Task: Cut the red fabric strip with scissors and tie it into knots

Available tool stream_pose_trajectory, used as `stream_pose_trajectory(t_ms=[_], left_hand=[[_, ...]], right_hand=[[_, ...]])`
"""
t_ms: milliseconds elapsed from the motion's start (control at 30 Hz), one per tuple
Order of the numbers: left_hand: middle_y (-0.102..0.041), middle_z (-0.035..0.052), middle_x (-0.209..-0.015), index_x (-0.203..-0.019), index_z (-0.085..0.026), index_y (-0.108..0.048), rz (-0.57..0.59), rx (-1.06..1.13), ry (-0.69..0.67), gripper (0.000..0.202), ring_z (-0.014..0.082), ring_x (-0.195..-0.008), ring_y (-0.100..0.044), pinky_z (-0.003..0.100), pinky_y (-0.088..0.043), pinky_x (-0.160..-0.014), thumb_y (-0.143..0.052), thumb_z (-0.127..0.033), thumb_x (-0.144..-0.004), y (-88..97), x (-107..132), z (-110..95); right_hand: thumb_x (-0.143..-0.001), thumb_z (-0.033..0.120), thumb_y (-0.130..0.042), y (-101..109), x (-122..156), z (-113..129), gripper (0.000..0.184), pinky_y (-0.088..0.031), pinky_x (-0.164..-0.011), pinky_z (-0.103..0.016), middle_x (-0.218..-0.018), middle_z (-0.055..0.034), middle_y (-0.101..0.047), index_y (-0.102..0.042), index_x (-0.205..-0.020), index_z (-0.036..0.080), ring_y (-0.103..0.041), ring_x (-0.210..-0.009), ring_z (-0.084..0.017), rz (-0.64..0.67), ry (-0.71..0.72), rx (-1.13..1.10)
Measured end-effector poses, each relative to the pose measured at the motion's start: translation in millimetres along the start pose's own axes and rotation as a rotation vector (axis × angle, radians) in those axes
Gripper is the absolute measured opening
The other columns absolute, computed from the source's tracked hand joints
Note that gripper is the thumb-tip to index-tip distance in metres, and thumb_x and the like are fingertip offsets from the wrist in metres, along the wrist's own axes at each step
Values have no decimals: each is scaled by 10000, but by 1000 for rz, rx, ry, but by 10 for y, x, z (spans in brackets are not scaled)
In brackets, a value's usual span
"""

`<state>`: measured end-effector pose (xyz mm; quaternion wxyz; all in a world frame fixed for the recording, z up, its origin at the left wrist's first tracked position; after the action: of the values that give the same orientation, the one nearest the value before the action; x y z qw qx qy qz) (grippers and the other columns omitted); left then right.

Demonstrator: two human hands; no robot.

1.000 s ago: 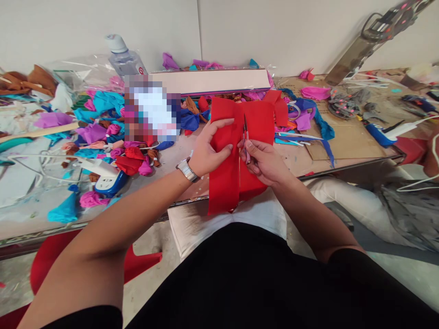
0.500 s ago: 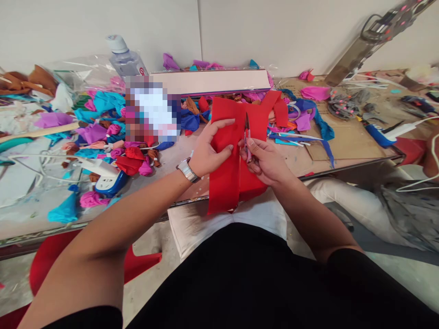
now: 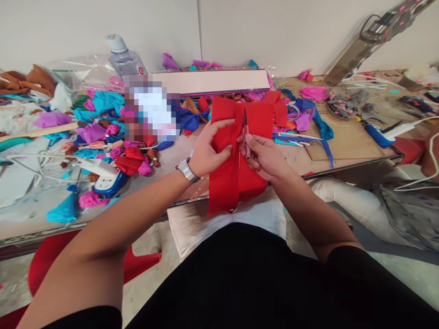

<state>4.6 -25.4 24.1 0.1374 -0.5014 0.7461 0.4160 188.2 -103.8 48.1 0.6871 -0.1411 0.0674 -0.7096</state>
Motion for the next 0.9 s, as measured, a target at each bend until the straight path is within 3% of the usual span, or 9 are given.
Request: stream_pose_trajectory(t_ms=[300,500,667,900], left_hand=[[-663,125,-1483,-1458,-234,-609,15,-22,-55,582,344,-1398,-614,563,-458,-1256,-681,-434,-915,-9,10,-39],[-653,122,-1499,-1464,-241,-602,-38,-23,-11,580,338,-1418,-609,555,-459,-1262,-638,-537,-967,11,1,-6],[-654,132,-1498,-1455,-237,-610,-47,-15,15,608,343,-1415,-613,561,-455,-1263,-625,-604,-971,14,-7,56],[-659,137,-1494,-1439,-218,-612,-67,-24,26,589,328,-1408,-616,540,-457,-1258,-640,-566,-965,11,-11,112]], right_hand=[[-848,570,-880,14,-47,-41,445,-213,-333,-178,-654,40,-615,-713,-906,162,-335,-391,-23,-1,-15,4],[-927,572,-807,77,-88,-52,427,-235,-316,-181,-742,-19,-738,-746,-996,155,-390,-383,-31,-9,-34,78],[-934,499,-826,105,-130,-5,361,-284,-306,-162,-782,-33,-762,-763,-997,149,-433,-389,-34,-14,-76,122],[-914,385,-865,97,-264,17,265,-361,-315,-137,-797,-38,-788,-762,-942,142,-505,-411,-41,52,-114,109]])
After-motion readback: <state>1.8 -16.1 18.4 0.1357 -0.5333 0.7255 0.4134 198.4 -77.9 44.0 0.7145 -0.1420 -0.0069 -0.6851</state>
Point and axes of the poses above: each hand's wrist, its own x-axis away from the middle knuckle, its own y-axis out of the back of the hand, z = x × y, the point moved 1 cm from there along -x, towards the middle knuckle
